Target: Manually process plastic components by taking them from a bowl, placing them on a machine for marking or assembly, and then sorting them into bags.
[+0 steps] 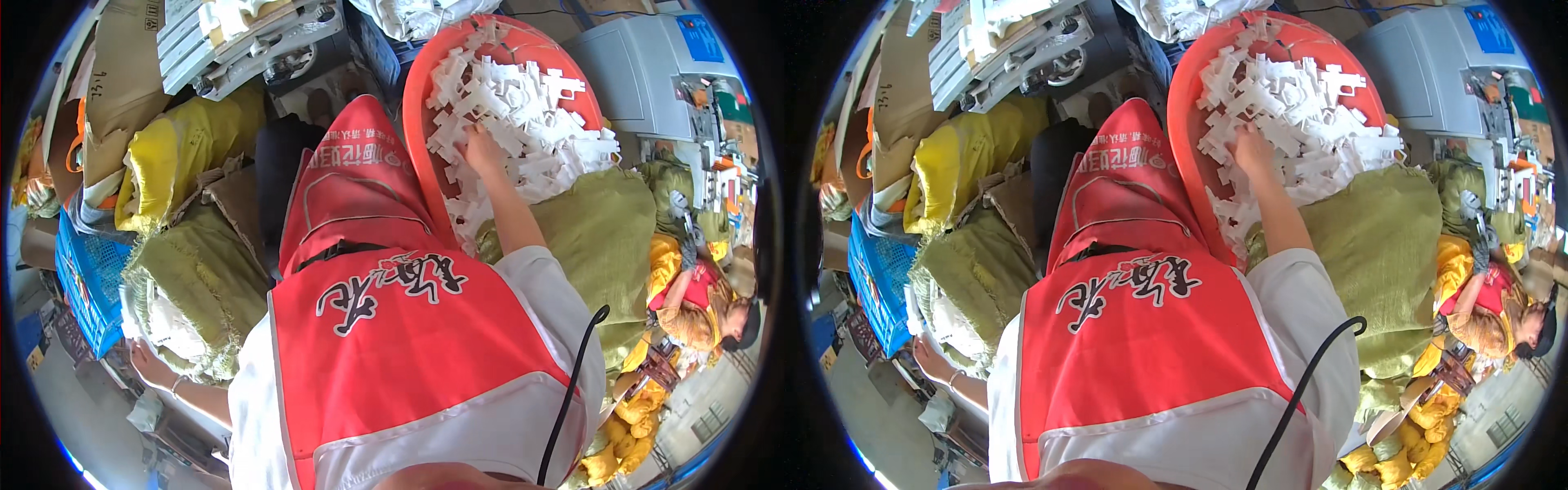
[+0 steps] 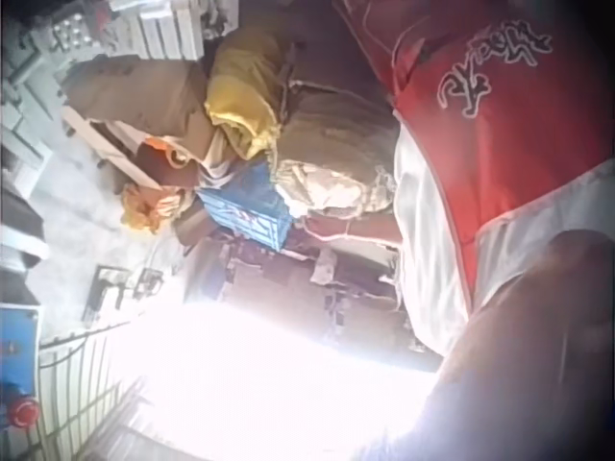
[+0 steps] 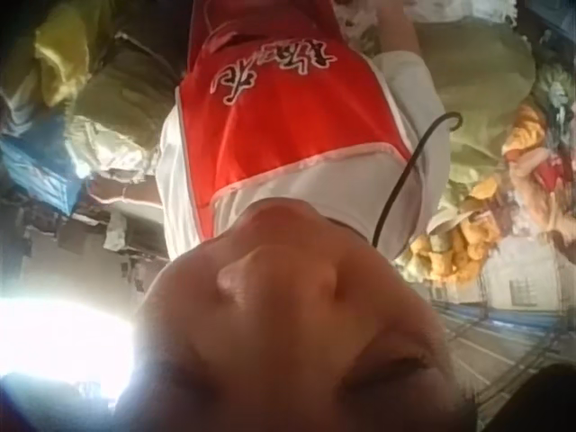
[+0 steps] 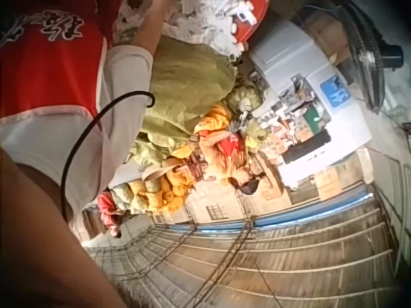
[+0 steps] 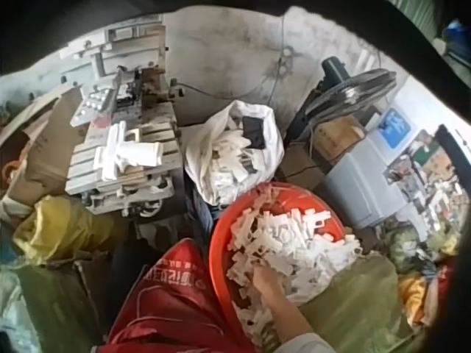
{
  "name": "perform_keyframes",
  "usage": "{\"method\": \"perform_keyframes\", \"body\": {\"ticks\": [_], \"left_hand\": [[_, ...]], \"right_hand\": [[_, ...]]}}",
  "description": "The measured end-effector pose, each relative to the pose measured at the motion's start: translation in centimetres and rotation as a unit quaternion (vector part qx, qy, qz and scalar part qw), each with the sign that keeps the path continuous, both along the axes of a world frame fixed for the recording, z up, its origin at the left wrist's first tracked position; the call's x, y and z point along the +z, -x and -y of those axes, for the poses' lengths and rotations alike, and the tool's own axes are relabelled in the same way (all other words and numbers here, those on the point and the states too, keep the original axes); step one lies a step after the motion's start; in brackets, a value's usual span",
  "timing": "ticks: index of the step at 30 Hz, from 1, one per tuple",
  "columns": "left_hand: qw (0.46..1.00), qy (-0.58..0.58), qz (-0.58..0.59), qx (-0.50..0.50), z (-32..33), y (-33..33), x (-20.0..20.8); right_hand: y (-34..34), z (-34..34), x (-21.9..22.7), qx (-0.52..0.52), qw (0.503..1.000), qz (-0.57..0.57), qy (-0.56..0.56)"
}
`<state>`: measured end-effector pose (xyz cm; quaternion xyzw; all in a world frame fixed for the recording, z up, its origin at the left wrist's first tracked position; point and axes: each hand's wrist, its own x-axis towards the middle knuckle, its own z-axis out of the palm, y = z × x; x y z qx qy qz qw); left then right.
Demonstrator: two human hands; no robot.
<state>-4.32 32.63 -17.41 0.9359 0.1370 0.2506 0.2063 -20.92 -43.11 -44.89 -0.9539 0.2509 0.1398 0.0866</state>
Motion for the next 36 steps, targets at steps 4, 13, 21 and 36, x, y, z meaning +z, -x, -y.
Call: {"method": "perform_keyframes", "body": {"ticks": [4,13,21,36], "left_hand": [[1.000,-0.022,-0.012,0.010,-3.3,1.6,-1.2],[0.991,0.062,0.053,-0.107,6.1,-5.2,-0.7],[0.943,0.126,0.063,-0.300,26.9,-11.8,3.4],[0.792,0.032,0.013,-0.610,44.1,-20.7,4.8]], "right_hand": [[-3.3,1.8,-2.5,-0.179,0.983,0.037,-0.008],[-7.5,0.8,2.5,-0.168,0.981,-0.080,-0.046],[-0.4,7.4,2.6,-0.056,0.973,0.084,-0.209],[-5.3,3.3,17.5,-0.302,0.629,0.472,-0.539]]}}
